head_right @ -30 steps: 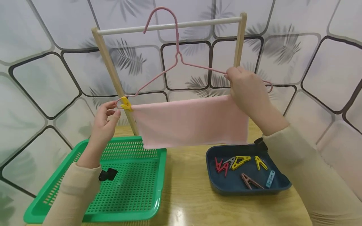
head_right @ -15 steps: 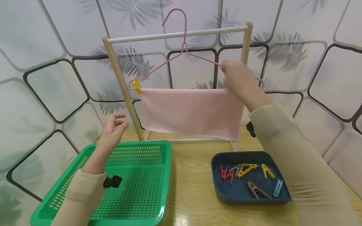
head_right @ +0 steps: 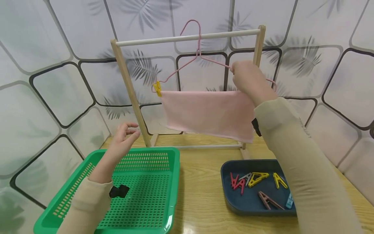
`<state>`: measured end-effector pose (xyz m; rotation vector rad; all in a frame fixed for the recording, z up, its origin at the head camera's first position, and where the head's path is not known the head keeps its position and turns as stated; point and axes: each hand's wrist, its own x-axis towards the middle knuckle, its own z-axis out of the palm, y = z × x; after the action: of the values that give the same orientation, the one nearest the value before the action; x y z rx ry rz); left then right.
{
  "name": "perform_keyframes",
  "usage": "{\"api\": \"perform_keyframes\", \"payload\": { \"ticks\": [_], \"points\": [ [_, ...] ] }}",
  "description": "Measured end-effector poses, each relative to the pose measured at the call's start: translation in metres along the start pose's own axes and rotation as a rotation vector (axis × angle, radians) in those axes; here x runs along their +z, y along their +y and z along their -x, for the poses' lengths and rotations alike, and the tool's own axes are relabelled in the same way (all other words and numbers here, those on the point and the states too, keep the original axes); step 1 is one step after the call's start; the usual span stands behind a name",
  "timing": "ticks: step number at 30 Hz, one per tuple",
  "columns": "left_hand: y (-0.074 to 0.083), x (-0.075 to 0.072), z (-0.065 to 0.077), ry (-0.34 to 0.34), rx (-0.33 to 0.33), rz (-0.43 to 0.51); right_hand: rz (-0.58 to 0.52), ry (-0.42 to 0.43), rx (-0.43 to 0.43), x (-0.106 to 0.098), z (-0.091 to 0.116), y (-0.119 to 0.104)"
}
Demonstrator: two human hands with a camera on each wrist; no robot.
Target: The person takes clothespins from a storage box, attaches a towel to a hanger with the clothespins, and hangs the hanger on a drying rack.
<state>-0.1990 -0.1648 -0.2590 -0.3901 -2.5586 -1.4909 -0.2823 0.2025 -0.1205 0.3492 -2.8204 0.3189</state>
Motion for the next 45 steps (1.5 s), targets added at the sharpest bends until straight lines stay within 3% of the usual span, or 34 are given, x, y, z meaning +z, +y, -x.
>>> {"api": "perform_keyframes", "payload": {
  "ticks": [12,22,33,45],
  "points": [
    [0.000,-0.004,0.001,-0.022,-0.011,0.012,-0.006,-0.039,-0.045,0.010,0.003,-0.004],
    [0.002,-0.004,0.003,-0.028,-0.004,0.011,0.002,0.049,-0.081,0.029,0.001,0.006],
    [0.000,-0.002,0.002,-0.063,-0.010,0.018,0.015,0.053,-0.077,0.039,-0.001,0.013],
    [0.000,-0.001,0.004,-0.091,-0.011,0.007,0.018,-0.002,-0.035,0.045,0.010,0.008]
  ]
}}
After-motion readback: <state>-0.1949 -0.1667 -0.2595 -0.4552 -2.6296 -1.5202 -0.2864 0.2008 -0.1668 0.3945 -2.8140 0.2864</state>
